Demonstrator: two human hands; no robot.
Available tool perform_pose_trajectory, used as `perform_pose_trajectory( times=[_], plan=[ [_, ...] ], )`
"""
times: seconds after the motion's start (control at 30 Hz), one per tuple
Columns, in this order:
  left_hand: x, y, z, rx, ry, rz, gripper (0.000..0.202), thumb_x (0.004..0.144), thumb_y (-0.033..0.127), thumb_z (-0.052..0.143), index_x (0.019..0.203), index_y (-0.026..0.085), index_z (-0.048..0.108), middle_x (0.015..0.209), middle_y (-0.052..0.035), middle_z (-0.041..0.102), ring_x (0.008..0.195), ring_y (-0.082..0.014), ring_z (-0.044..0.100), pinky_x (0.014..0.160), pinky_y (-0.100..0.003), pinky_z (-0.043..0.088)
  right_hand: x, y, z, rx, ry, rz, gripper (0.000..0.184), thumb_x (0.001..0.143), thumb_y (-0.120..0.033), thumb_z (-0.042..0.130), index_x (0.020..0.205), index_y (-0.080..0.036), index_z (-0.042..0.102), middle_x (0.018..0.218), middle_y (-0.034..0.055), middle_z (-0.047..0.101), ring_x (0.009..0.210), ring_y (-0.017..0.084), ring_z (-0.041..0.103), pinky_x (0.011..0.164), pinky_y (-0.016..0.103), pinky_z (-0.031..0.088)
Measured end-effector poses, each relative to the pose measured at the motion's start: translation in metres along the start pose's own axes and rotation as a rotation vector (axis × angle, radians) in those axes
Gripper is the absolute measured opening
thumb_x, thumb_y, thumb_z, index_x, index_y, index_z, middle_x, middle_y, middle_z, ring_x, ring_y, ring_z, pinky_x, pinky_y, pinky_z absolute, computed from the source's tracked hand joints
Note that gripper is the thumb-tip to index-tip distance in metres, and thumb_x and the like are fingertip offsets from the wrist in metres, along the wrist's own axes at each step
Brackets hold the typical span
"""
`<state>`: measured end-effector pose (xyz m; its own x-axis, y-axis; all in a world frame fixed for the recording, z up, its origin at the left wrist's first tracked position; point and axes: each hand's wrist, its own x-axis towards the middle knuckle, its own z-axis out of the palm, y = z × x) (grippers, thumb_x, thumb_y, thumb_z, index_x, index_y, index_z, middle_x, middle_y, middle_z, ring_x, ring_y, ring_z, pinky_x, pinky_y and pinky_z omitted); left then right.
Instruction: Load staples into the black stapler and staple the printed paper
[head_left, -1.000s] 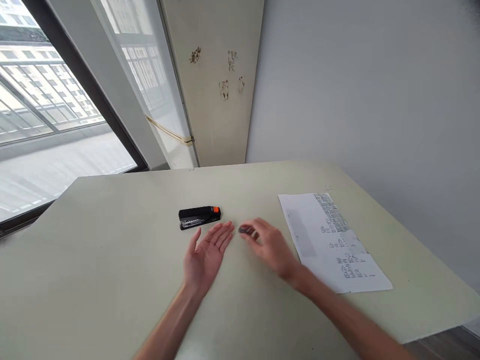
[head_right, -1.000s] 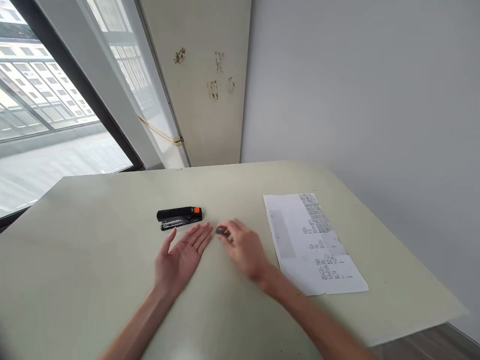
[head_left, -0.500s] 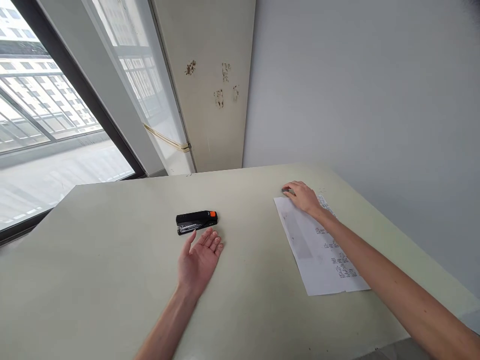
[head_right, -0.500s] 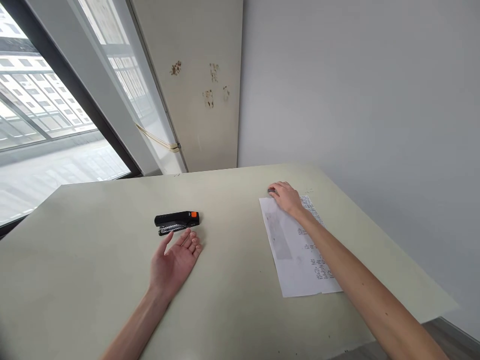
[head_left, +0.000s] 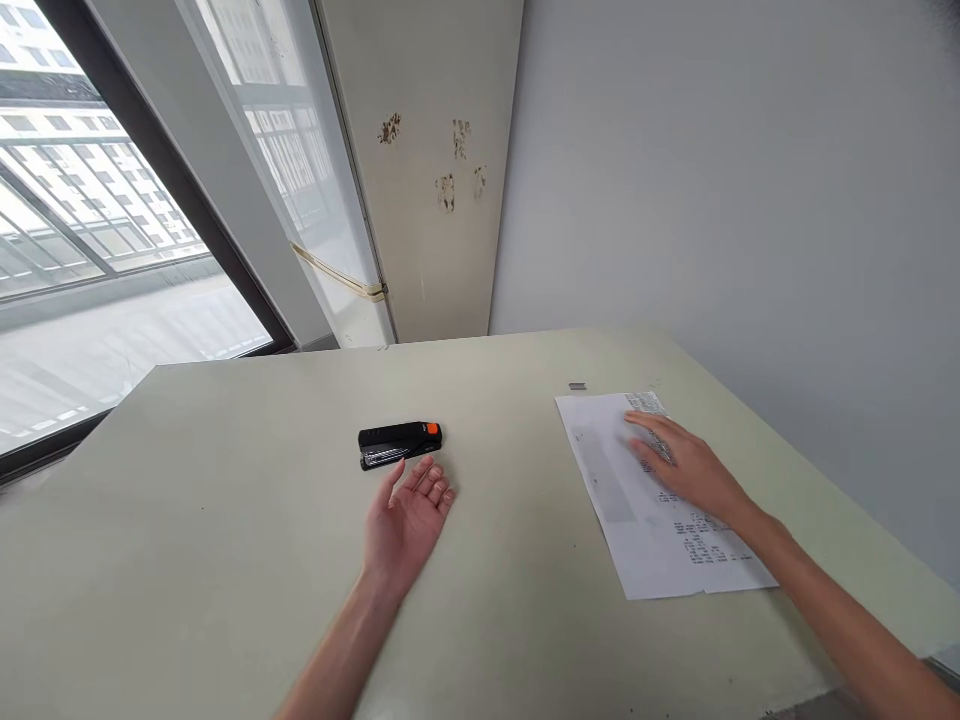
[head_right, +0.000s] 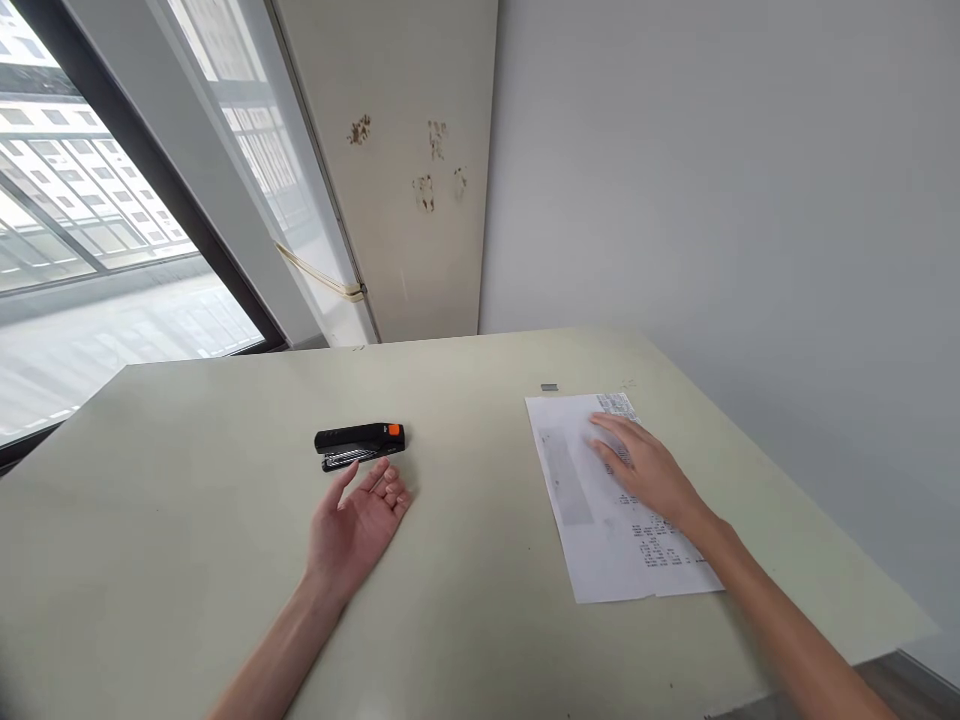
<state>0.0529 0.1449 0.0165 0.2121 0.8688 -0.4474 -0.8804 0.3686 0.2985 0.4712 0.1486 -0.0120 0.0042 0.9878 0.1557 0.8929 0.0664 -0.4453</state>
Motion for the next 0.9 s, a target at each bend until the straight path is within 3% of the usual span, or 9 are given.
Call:
perform_pose_trajectory(
  times=[0.17, 0.33, 0.43, 0.6, 0.9],
  plan=[
    [-0.001, 0.0, 0.003, 0.018, 0.006, 0.004, 0.017, 0.095, 0.024, 0.06, 0.098, 0.01, 0.07, 0.083, -0.0083, 0.065, 0.072, -0.0167, 0.065, 0.07, -0.03, 0.058, -0.083, 0.022, -0.002, -0.057, -0.02, 0.088, 0.057, 0.104, -0.059, 0.043, 0.158, -0.042, 0.043, 0.167, -0.0026, 0.043, 0.151, 0.035, 0.045, 0.113, 0.059, 0.052],
    [-0.002, 0.0, 0.006, 0.029, 0.019, 0.016, 0.013, 0.094, 0.021, 0.061, 0.099, 0.012, 0.07, 0.084, -0.0079, 0.066, 0.072, -0.0162, 0.066, 0.07, -0.029, 0.059, -0.132, 0.031, 0.0, -0.037, 0.017, 0.102, 0.061, 0.104, -0.057, 0.044, 0.163, -0.042, 0.034, 0.173, -0.0017, 0.031, 0.156, 0.037, 0.034, 0.117, 0.063, 0.047],
    [-0.003, 0.0, 0.008, 0.029, 0.031, 0.024, 0.016, 0.095, 0.02, 0.058, 0.101, 0.011, 0.069, 0.088, -0.0099, 0.067, 0.077, -0.0174, 0.068, 0.072, -0.03, 0.06, -0.142, 0.03, 0.005, -0.015, 0.04, 0.122, 0.062, 0.104, -0.058, 0.044, 0.163, -0.042, 0.034, 0.173, -0.0015, 0.03, 0.157, 0.036, 0.031, 0.119, 0.064, 0.044],
    [-0.004, 0.0, 0.009, 0.041, 0.038, 0.031, 0.019, 0.098, 0.021, 0.055, 0.104, 0.009, 0.069, 0.091, -0.0118, 0.068, 0.079, -0.0188, 0.069, 0.074, -0.031, 0.061, -0.141, 0.029, 0.011, -0.058, 0.062, 0.072, 0.061, 0.105, -0.056, 0.045, 0.163, -0.039, 0.036, 0.173, -0.002, 0.03, 0.16, 0.032, 0.026, 0.129, 0.063, 0.026],
    [-0.004, 0.0, 0.012, 0.059, 0.037, 0.041, 0.017, 0.097, 0.02, 0.055, 0.103, 0.011, 0.069, 0.088, -0.0099, 0.067, 0.076, -0.0175, 0.068, 0.071, -0.03, 0.061, -0.14, 0.025, 0.011, -0.085, 0.062, 0.061, 0.061, 0.104, -0.057, 0.045, 0.163, -0.041, 0.035, 0.172, -0.0045, 0.031, 0.159, 0.032, 0.029, 0.128, 0.063, 0.03]
  ],
)
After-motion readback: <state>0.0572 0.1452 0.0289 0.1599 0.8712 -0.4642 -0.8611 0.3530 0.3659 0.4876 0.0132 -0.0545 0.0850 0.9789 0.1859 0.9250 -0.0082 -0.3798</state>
